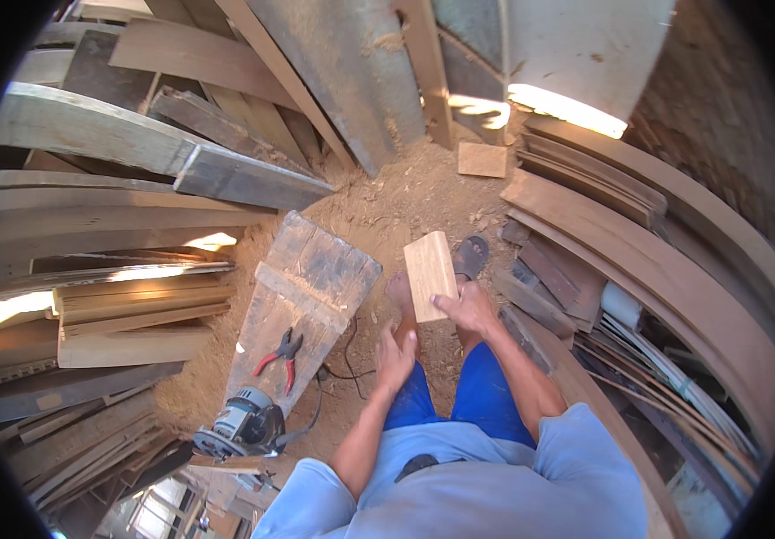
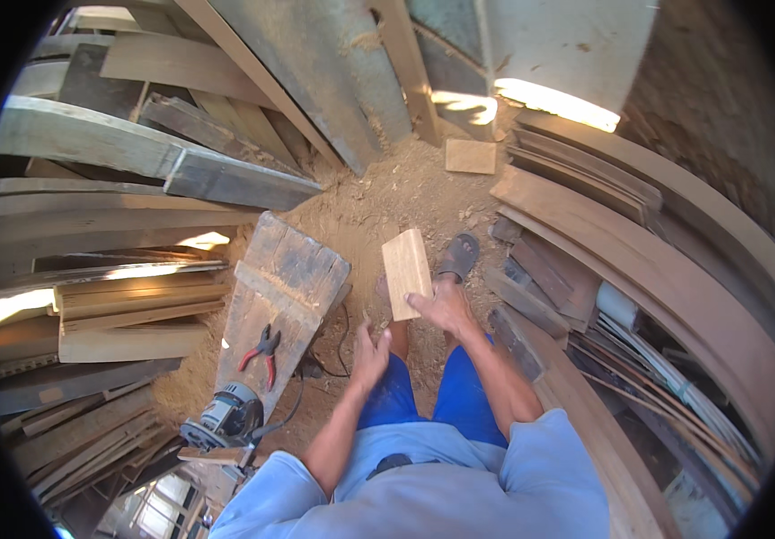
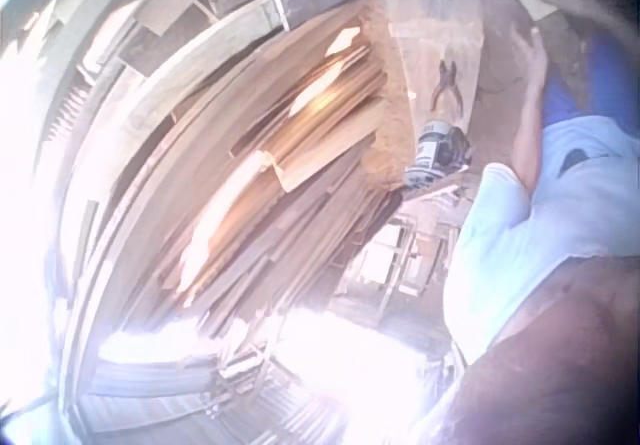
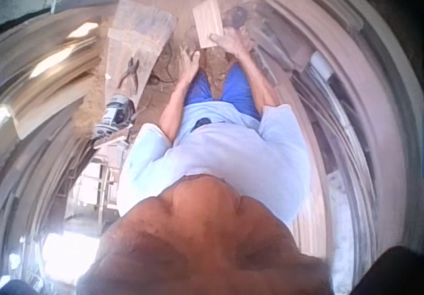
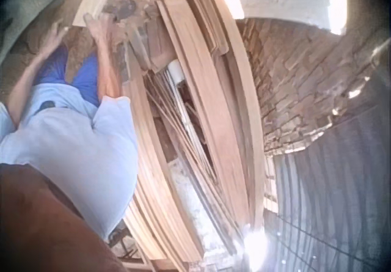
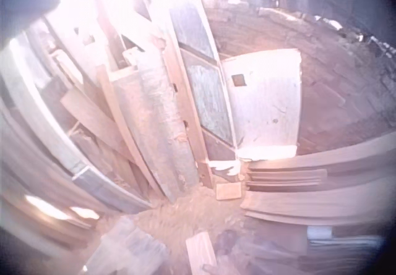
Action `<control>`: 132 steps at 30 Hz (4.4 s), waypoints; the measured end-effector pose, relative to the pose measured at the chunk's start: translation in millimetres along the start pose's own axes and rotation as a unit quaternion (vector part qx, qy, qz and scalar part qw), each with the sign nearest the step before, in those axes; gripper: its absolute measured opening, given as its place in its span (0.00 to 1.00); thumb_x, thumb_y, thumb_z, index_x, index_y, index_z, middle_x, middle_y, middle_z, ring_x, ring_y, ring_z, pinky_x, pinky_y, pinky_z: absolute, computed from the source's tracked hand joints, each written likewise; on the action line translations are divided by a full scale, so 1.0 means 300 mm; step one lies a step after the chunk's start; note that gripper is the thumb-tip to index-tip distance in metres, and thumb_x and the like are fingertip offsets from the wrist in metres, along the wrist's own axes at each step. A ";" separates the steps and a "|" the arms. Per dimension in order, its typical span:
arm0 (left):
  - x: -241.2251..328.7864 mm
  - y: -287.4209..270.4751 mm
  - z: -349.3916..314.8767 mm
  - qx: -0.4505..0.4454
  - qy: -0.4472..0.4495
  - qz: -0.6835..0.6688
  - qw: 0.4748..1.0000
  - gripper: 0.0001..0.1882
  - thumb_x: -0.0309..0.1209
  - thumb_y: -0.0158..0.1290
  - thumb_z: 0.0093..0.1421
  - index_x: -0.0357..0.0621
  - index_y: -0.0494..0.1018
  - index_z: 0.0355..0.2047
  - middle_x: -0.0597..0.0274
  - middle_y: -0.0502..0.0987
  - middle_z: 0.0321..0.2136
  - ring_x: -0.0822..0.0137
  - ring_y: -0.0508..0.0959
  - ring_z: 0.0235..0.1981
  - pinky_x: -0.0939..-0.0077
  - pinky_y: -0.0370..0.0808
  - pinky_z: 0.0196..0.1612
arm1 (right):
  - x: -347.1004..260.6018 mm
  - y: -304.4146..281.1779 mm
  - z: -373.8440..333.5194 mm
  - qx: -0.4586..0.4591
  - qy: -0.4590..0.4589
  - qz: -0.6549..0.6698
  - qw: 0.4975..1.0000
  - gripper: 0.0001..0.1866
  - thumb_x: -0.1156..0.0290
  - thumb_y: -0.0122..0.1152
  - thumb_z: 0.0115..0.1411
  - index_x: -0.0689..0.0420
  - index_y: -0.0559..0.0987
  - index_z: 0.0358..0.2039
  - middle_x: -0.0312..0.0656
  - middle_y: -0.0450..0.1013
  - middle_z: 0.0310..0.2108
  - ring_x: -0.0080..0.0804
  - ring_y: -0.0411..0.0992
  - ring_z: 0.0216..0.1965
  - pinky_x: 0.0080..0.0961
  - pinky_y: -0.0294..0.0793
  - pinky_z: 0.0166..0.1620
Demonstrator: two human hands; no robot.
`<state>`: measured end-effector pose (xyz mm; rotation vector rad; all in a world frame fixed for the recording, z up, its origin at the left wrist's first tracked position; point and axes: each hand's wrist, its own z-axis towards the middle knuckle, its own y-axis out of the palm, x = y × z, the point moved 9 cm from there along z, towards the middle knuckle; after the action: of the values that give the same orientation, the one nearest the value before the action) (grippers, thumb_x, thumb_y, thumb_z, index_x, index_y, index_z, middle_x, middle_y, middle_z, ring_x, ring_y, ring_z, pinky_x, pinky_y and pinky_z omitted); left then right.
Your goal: The person adjusts a router tool and uses pliers to pull out a metal pin from a small wooden block, then retrieves another wooden piece from a stack.
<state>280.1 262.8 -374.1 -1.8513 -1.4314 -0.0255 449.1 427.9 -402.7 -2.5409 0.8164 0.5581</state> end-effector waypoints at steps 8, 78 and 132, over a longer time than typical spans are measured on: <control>0.366 -0.076 -0.075 -0.317 -0.111 -0.488 0.806 0.30 0.57 0.43 0.72 0.42 0.69 0.57 0.59 0.79 0.37 0.67 0.80 0.33 0.69 0.79 0.37 | -0.323 -0.032 -0.678 -0.041 -0.094 0.148 0.984 0.25 0.50 0.62 0.67 0.66 0.81 0.35 0.41 0.77 0.24 0.25 0.74 0.28 0.29 0.73 0.30; 0.284 0.497 -0.572 -0.353 -0.338 -0.308 0.816 0.26 0.49 0.47 0.69 0.38 0.72 0.55 0.58 0.73 0.18 0.65 0.74 0.16 0.72 0.69 0.17 | 2.396 -1.278 -0.561 0.626 0.243 0.374 0.639 0.23 0.59 0.62 0.64 0.52 0.72 0.56 0.41 0.74 0.45 0.33 0.72 0.41 0.35 0.79 0.45; -0.219 -0.733 -1.083 -0.123 0.174 -0.752 0.624 0.41 0.70 0.39 0.66 0.47 0.66 0.59 0.57 0.79 0.28 0.65 0.79 0.21 0.71 0.78 0.23 | -0.466 0.675 -1.636 -0.316 -0.267 0.362 0.835 0.40 0.63 0.74 0.57 0.64 0.64 0.63 0.47 0.74 0.50 0.33 0.76 0.49 0.32 0.77 0.54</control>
<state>211.9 34.8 -55.5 -0.2116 -2.2666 -1.3531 339.8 98.6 22.9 -2.2566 1.5444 1.9568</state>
